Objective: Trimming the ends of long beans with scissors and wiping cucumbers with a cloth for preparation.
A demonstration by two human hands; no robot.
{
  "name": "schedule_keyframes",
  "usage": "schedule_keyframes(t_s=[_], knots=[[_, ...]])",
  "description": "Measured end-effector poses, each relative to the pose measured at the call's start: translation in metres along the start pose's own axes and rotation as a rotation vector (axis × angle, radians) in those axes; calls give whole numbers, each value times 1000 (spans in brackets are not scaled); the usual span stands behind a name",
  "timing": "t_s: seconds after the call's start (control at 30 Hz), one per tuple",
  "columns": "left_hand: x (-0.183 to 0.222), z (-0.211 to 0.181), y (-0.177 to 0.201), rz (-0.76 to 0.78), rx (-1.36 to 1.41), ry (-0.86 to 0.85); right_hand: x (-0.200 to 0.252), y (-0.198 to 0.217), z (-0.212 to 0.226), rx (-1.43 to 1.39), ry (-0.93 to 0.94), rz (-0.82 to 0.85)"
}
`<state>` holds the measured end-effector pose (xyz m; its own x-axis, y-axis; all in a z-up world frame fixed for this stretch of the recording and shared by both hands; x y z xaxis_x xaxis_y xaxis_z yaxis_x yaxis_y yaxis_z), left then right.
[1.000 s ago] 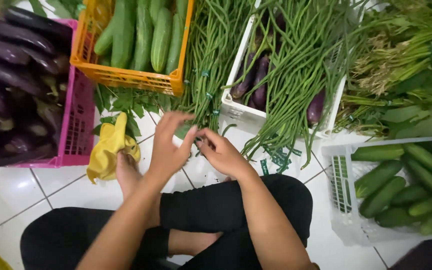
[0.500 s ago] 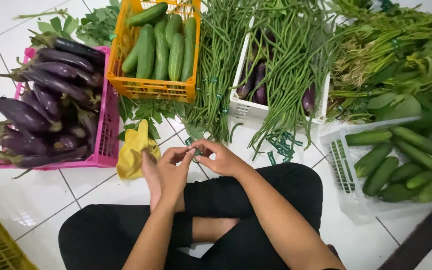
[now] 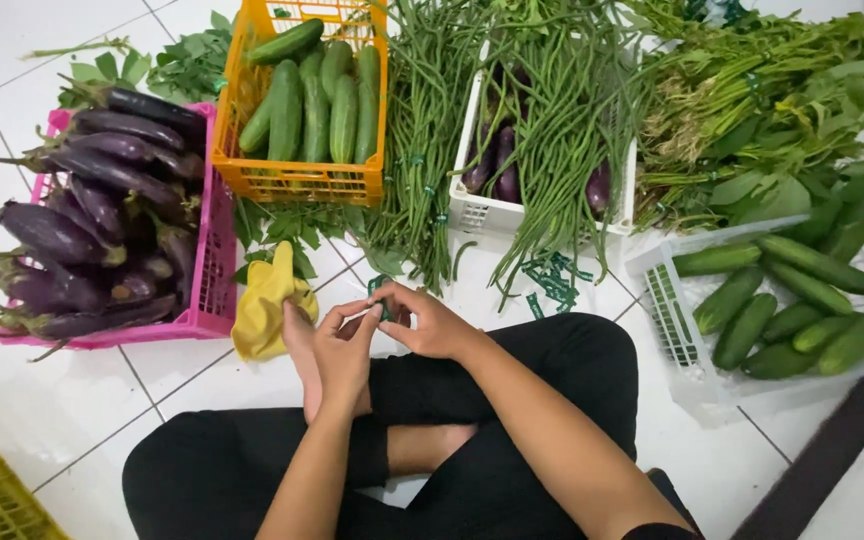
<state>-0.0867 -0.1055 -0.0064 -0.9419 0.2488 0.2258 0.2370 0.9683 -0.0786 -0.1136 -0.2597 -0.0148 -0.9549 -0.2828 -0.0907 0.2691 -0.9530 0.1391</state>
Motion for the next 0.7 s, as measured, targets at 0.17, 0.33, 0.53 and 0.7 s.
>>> schedule_keyframes(t_s=[0.17,0.33,0.53,0.7], knots=[[-2,0,-5,7,13,-13,0,4,15,13,-46,2],[-9,4,-7,-7,-8,-31,-4,9,24,41,-89,7],[-14,14,-10,-31,-82,-65,-8,16,36,28,-152,38],[-30,38,10,-158,-309,-170,-13,14,33,154,-191,3]])
Point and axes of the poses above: each hand's wrist, its own x-axis away from the middle knuckle, its own y-axis out of the back of the hand, z = x × y, the point moved 3 cm from there along -x, towards the middle knuckle, and after that the axes turned 11 degrees about z, right-handed, at the moved point
